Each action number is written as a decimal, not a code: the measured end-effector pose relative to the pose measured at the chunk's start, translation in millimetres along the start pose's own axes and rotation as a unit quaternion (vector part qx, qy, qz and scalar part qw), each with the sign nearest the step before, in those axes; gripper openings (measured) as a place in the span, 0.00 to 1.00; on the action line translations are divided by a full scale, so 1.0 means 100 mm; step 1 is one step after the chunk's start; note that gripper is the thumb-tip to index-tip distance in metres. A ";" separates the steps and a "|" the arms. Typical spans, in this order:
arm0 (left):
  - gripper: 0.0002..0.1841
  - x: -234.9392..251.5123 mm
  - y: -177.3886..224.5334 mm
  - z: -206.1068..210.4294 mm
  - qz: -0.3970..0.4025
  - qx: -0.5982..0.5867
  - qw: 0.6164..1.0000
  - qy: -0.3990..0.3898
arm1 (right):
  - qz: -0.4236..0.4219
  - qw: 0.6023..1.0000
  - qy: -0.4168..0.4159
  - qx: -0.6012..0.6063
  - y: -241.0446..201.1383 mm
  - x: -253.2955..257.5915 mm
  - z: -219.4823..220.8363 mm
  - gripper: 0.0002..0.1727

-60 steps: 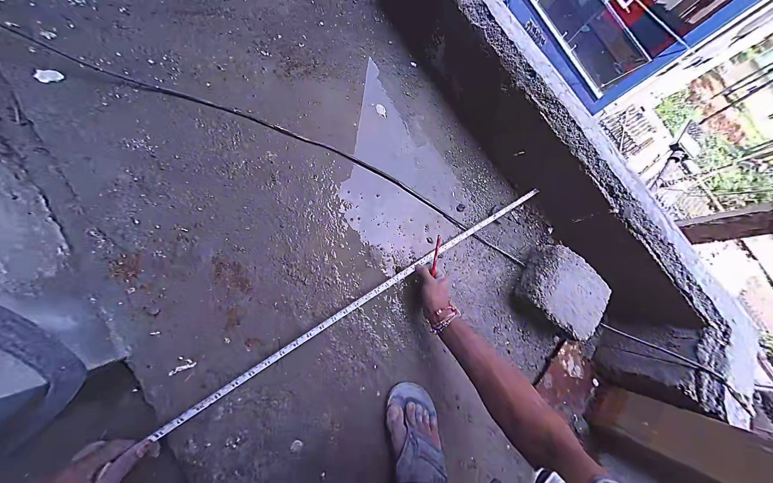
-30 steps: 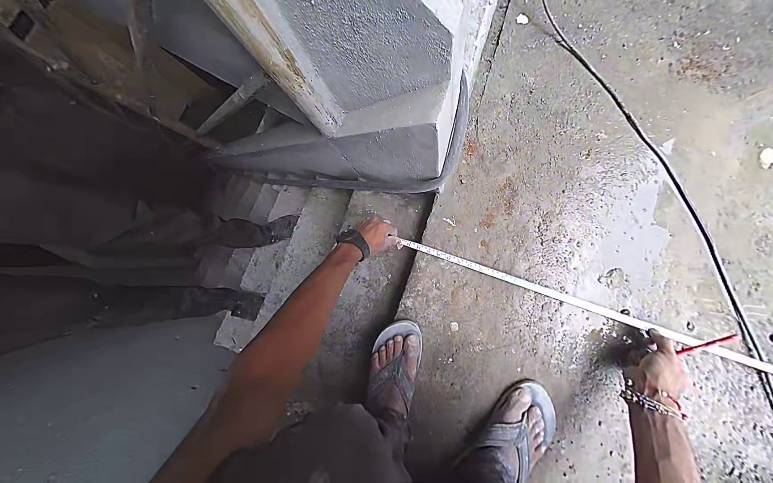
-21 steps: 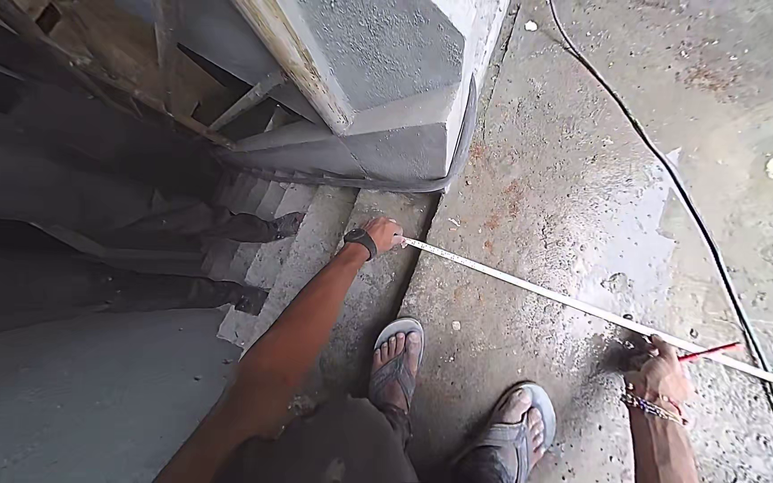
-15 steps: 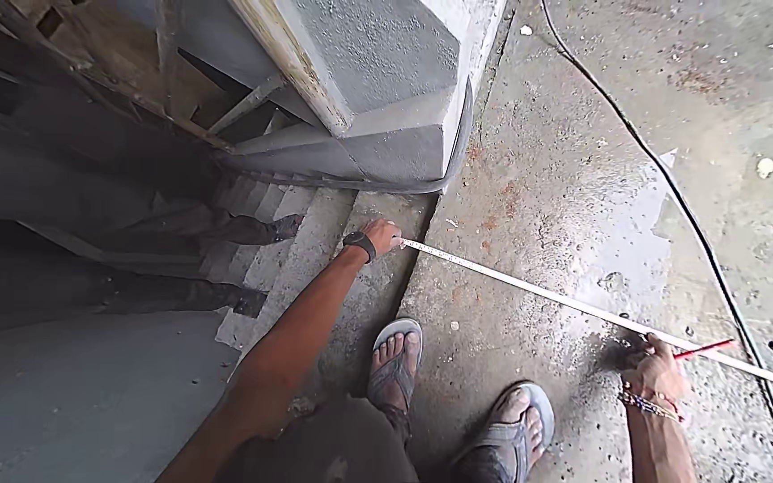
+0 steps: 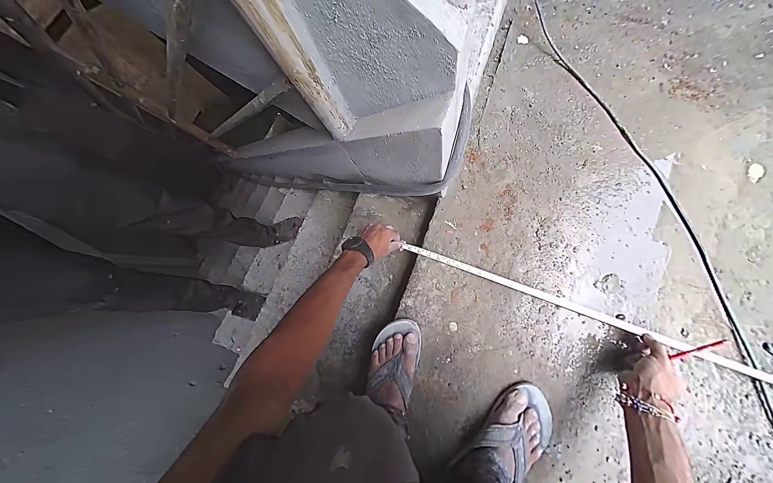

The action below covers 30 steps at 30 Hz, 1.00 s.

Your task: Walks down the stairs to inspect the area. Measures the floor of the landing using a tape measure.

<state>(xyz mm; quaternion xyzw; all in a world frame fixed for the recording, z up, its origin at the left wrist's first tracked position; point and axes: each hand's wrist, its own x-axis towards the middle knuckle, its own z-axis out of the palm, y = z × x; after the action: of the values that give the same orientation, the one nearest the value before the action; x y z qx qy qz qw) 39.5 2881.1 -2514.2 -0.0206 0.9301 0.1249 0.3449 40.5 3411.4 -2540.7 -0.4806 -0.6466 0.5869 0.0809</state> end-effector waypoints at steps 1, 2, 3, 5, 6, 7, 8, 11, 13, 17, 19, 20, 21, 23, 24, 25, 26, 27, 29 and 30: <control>0.18 -0.01 0.01 -0.01 0.000 0.001 1.000 -0.002 | 0.000 1.000 -0.001 0.004 0.00 0.00 0.00 0.06; 0.18 -0.01 0.01 -0.01 0.001 0.001 1.000 -0.001 | -0.003 1.000 0.000 0.007 0.00 0.00 0.00 0.06; 0.18 -0.02 0.02 -0.01 0.002 0.001 1.000 0.000 | -0.004 1.000 0.000 0.009 -0.01 0.00 0.00 0.06; 0.18 -0.01 0.02 0.00 0.004 0.002 1.000 -0.001 | -0.006 1.000 0.002 0.013 -0.01 0.00 0.00 0.07; 0.18 -0.01 0.02 0.00 0.004 0.001 1.000 -0.001 | -0.006 1.000 0.004 0.016 0.00 0.01 -0.01 0.07; 0.18 0.00 0.02 0.01 0.004 -0.005 1.000 -0.001 | -0.008 1.000 0.004 0.016 0.00 0.03 -0.02 0.06; 0.17 0.01 0.02 0.01 0.004 -0.012 1.000 -0.001 | -0.012 1.000 0.006 0.012 0.00 0.04 -0.03 0.06; 0.18 -0.10 -0.07 0.02 -0.012 -0.012 1.000 -0.006 | -0.016 0.999 0.007 -0.037 0.05 0.03 0.06 0.08; 0.18 -0.15 -0.03 -0.01 -0.011 -0.015 1.000 0.002 | -0.013 0.997 0.017 -0.077 0.02 0.02 0.07 0.17; 0.18 -0.12 0.23 -0.04 0.047 -0.014 0.999 0.018 | -0.007 0.993 0.051 -0.105 -0.05 0.21 -0.09 0.18; 0.21 -0.22 0.28 -0.15 0.039 -0.016 0.999 -0.013 | -0.014 0.995 0.036 -0.095 -0.07 0.25 -0.09 0.17; 0.23 -0.22 0.20 -0.13 0.041 -0.013 0.999 -0.012 | -0.022 0.996 0.024 -0.087 -0.07 0.25 -0.07 0.16; 0.24 -0.22 0.12 -0.10 0.045 -0.013 0.999 -0.001 | -0.033 0.996 0.017 -0.079 -0.05 0.25 -0.06 0.16; 0.29 -0.22 -0.02 -0.02 0.056 -0.005 0.998 0.034 | -0.041 0.995 0.007 -0.086 -0.04 0.23 -0.07 0.18; 0.29 -0.23 -0.01 -0.04 0.055 -0.004 0.998 0.032 | -0.038 0.995 0.004 -0.096 -0.05 0.23 -0.08 0.18; 0.29 -0.24 0.01 -0.06 0.055 -0.002 0.998 0.025 | -0.033 0.994 0.003 -0.106 -0.06 0.24 -0.09 0.18; 0.30 -0.23 0.00 -0.07 0.056 0.000 0.998 0.021 | -0.028 0.993 0.000 -0.114 -0.08 0.25 -0.10 0.17; 0.30 -0.22 -0.02 -0.08 0.055 0.001 0.998 0.018 | -0.025 0.992 -0.006 -0.120 -0.09 0.26 -0.10 0.16; 0.29 -0.22 -0.06 -0.07 0.054 0.003 0.998 0.022 | -0.028 0.991 -0.014 -0.127 -0.09 0.27 -0.08 0.15; 0.27 -0.23 -0.02 -0.10 0.051 -0.002 0.999 0.011 | -0.029 0.991 -0.015 -0.126 -0.09 0.28 -0.07 0.15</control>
<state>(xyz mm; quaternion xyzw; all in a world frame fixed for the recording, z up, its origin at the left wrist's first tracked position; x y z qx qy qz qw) 51.0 2875.3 -2492.9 0.0245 0.9335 0.1438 0.3274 26.4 3437.6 -2544.1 -0.4595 -0.7301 0.5050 0.0269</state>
